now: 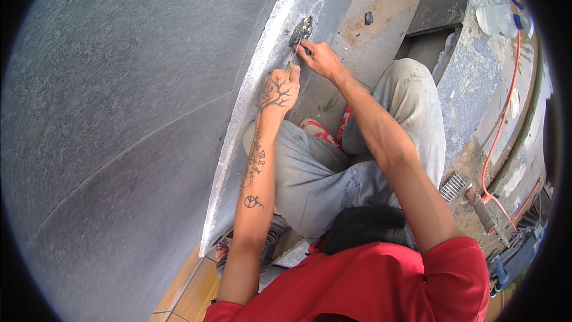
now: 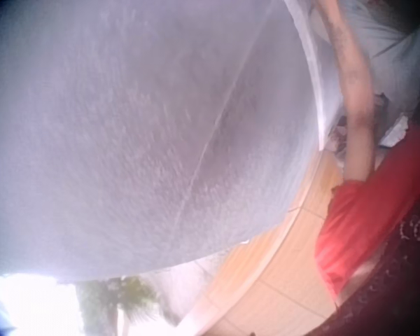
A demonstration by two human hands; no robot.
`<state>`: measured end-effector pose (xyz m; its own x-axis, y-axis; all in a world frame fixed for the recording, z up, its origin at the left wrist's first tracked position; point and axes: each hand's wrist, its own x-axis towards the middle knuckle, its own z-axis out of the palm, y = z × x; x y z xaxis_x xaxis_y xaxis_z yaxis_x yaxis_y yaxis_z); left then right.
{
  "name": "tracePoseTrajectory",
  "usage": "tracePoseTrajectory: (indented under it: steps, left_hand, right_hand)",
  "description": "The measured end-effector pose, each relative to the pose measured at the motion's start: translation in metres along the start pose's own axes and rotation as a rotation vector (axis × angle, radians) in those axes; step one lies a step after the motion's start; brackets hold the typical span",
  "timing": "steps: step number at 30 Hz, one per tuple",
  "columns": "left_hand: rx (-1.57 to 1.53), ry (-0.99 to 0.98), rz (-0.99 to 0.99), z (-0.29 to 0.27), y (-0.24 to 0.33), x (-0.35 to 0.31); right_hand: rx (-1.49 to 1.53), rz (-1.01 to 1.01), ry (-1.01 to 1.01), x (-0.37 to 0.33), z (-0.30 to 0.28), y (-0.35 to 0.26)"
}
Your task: The person scrapes a gray concrete surface using a handheld scraper tool. They repeatedly remove material from a small area along the edge of the structure.
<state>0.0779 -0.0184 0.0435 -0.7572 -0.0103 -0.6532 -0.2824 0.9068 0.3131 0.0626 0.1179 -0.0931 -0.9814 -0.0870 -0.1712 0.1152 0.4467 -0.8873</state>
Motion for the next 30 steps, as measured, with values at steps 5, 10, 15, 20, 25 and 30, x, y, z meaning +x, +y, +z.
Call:
tracePoseTrajectory:
  steps: [5, 10, 15, 20, 25, 30]
  left_hand:
    - [-0.12, 0.073, 0.166, -0.004, -0.032, -0.039]
    - [-0.436, 0.275, 0.188, 0.011, -0.075, -0.067]
    - [-0.745, 0.29, 0.115, 0.014, -0.072, -0.078]
    - [-0.757, 0.311, 0.067, 0.013, -0.071, -0.076]
    - [-0.714, 0.327, 0.065, 0.015, -0.068, -0.075]
    - [-0.725, 0.332, 0.07, 0.015, -0.065, -0.072]
  right_hand:
    - [-0.17, 0.012, 0.164, -0.004, 0.015, -0.006]
    - [-0.335, -0.256, 0.481, -0.015, 0.033, -0.002]
    - [-0.114, -0.168, 0.441, -0.017, 0.038, -0.005]
    - [-0.08, -0.081, 0.343, -0.015, 0.04, -0.012]
    - [-0.175, -0.157, 0.306, -0.021, 0.033, -0.006]
    - [-0.372, -0.304, 0.198, -0.017, 0.016, -0.007]
